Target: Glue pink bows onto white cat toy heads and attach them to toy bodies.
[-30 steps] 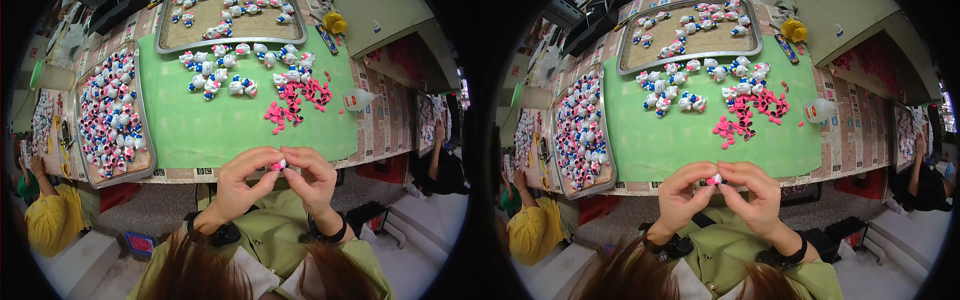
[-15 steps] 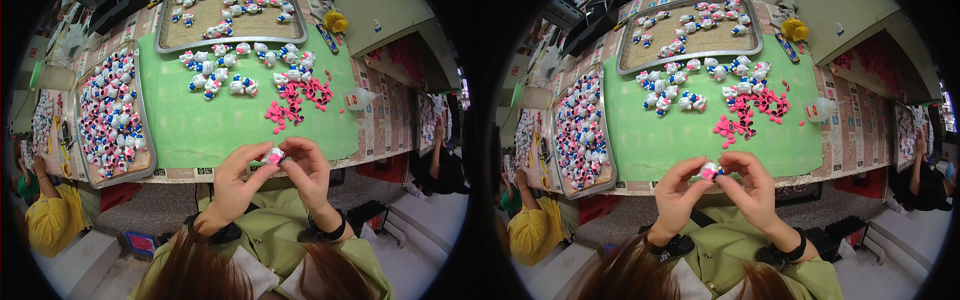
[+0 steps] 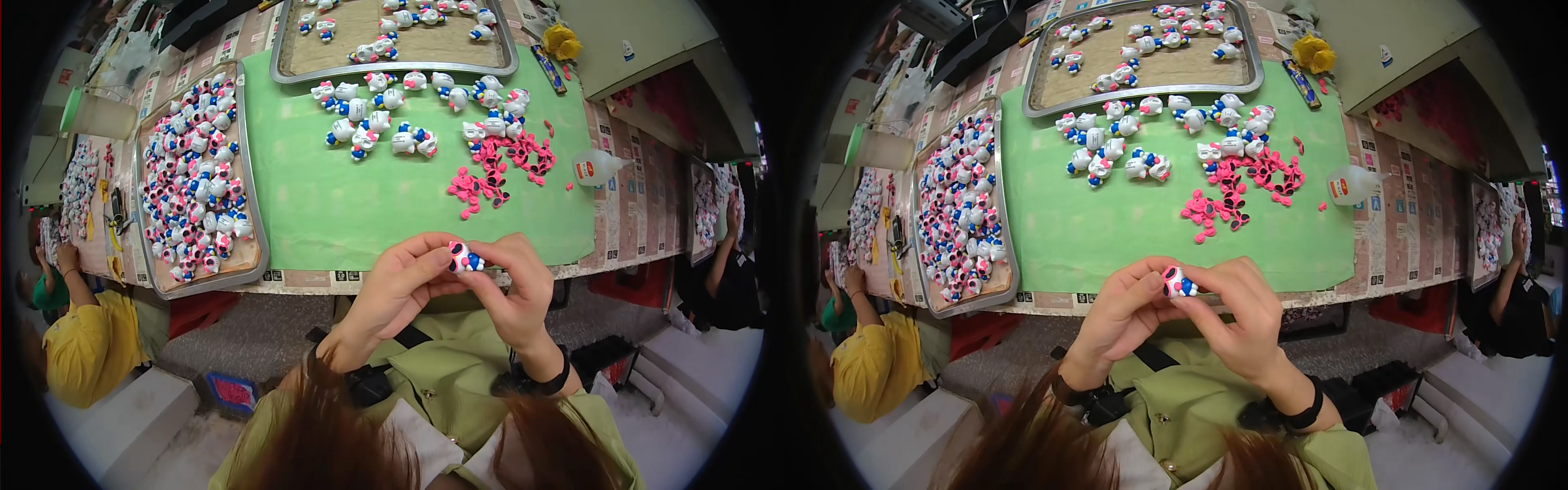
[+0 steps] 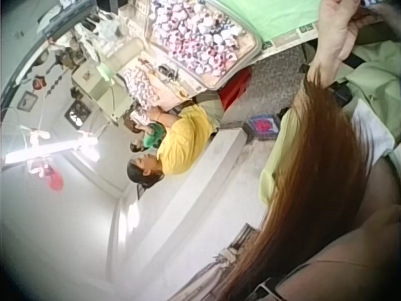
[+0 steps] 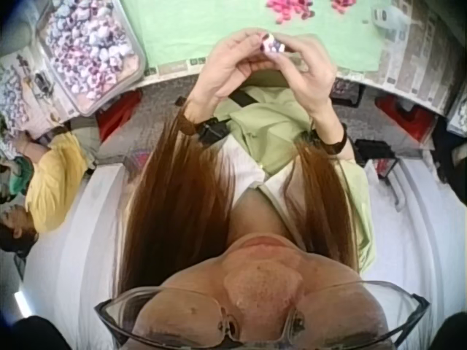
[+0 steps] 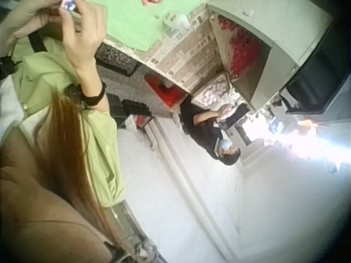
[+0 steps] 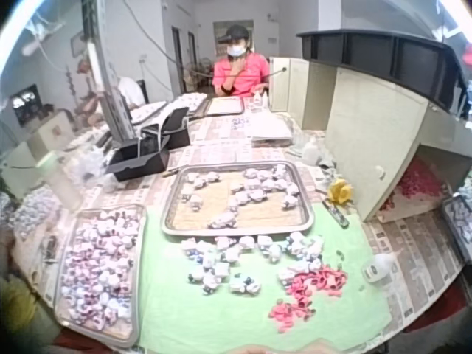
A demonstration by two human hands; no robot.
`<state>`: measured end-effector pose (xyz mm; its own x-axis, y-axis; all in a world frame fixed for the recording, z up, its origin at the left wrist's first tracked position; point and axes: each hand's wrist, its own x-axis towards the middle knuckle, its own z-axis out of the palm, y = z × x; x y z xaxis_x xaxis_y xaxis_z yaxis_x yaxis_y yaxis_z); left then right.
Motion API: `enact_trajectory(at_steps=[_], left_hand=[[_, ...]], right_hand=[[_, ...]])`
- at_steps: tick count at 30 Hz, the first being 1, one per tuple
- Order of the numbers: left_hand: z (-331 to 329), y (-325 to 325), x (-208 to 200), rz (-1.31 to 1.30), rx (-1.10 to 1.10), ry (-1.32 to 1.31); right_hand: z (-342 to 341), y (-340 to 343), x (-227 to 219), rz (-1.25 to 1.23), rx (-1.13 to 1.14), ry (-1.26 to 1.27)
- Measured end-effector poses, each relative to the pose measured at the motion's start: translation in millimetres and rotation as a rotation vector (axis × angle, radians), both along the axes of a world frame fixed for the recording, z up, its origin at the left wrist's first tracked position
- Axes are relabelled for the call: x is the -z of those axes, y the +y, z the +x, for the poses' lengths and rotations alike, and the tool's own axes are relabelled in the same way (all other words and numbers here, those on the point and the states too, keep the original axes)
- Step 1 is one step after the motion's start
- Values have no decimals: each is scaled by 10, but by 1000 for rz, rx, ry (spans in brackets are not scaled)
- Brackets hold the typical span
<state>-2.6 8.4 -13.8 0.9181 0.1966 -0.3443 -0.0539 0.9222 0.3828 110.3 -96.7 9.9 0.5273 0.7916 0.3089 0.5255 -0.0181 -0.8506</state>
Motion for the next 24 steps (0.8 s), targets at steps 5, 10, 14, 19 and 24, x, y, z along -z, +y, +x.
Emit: enact_trajectory(at_steps=[5,10,14,19,24], left_hand=[[-11,-36,22,-14,-19,60],[-171,312,-134,646,-313,215],[-653,1074,-193,1601,-823,953],[-467,1122,-219,1903,-632,893],[180,843,-78,2034,-213,738]], right_hand=[[-24,14,-8,-34,-42,-107],[-29,-42,-56,-3,30,-148],[201,-232,123,112,245,-32],[662,-261,218,365,634,-30],[1081,-178,218,169,586,68]])
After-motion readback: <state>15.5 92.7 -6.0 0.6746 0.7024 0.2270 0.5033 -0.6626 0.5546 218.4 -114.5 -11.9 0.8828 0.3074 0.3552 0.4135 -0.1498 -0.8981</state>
